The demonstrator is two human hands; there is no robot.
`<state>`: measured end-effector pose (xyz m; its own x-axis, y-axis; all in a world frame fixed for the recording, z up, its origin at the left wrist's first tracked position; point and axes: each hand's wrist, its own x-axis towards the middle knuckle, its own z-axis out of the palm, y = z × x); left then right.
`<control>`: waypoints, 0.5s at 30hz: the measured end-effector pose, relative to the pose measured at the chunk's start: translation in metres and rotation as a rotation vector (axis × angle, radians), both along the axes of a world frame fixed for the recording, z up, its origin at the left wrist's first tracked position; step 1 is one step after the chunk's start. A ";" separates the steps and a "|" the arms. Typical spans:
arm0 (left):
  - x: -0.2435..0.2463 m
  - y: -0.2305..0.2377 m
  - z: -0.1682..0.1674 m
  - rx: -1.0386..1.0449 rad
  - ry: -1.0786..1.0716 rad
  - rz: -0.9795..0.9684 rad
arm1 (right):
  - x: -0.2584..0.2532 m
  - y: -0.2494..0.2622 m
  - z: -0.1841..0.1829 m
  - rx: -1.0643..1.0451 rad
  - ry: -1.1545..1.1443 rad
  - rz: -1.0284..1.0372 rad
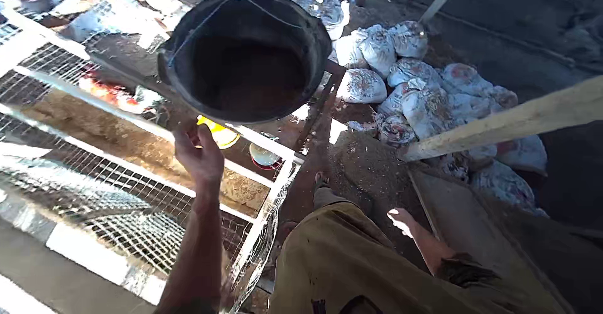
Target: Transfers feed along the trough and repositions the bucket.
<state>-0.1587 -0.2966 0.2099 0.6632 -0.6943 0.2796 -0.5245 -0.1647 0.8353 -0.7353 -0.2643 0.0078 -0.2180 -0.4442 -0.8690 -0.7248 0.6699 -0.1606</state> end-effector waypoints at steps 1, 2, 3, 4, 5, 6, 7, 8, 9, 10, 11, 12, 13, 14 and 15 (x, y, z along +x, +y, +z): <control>0.000 -0.024 0.007 -0.031 0.004 -0.056 | -0.010 0.013 -0.003 0.041 0.020 -0.058; -0.002 -0.048 0.014 -0.030 0.035 -0.108 | -0.016 0.022 -0.004 0.090 0.051 -0.075; -0.003 -0.073 0.020 -0.003 0.064 -0.146 | -0.019 0.025 -0.002 0.134 0.070 -0.084; -0.004 -0.099 0.026 0.044 0.097 -0.167 | -0.022 0.024 -0.004 0.165 0.083 -0.104; -0.005 -0.127 0.031 0.117 0.148 -0.200 | -0.024 0.018 -0.006 0.177 0.077 -0.142; -0.007 -0.157 0.034 0.187 0.210 -0.227 | -0.027 0.007 -0.010 0.176 0.056 -0.199; -0.010 -0.190 0.034 0.237 0.282 -0.239 | -0.031 -0.006 -0.017 0.161 0.033 -0.264; -0.012 -0.223 0.029 0.264 0.368 -0.235 | -0.036 -0.022 -0.020 0.125 0.010 -0.335; -0.014 -0.255 0.022 0.283 0.446 -0.217 | -0.040 -0.039 -0.019 0.072 -0.008 -0.395; -0.014 -0.288 0.014 0.304 0.514 -0.186 | -0.044 -0.057 -0.012 0.004 -0.025 -0.443; -0.015 -0.320 0.005 0.323 0.571 -0.149 | -0.050 -0.076 -0.002 -0.081 -0.061 -0.490; -0.015 -0.350 -0.001 0.341 0.619 -0.113 | -0.060 -0.093 0.006 -0.162 -0.101 -0.517; -0.014 -0.376 -0.007 0.344 0.668 -0.079 | -0.075 -0.108 0.006 -0.243 -0.116 -0.516; -0.012 -0.397 -0.014 0.332 0.719 -0.043 | -0.092 -0.121 0.007 -0.330 -0.119 -0.508; -0.010 -0.416 -0.023 0.316 0.772 -0.015 | -0.112 -0.131 0.002 -0.411 -0.107 -0.516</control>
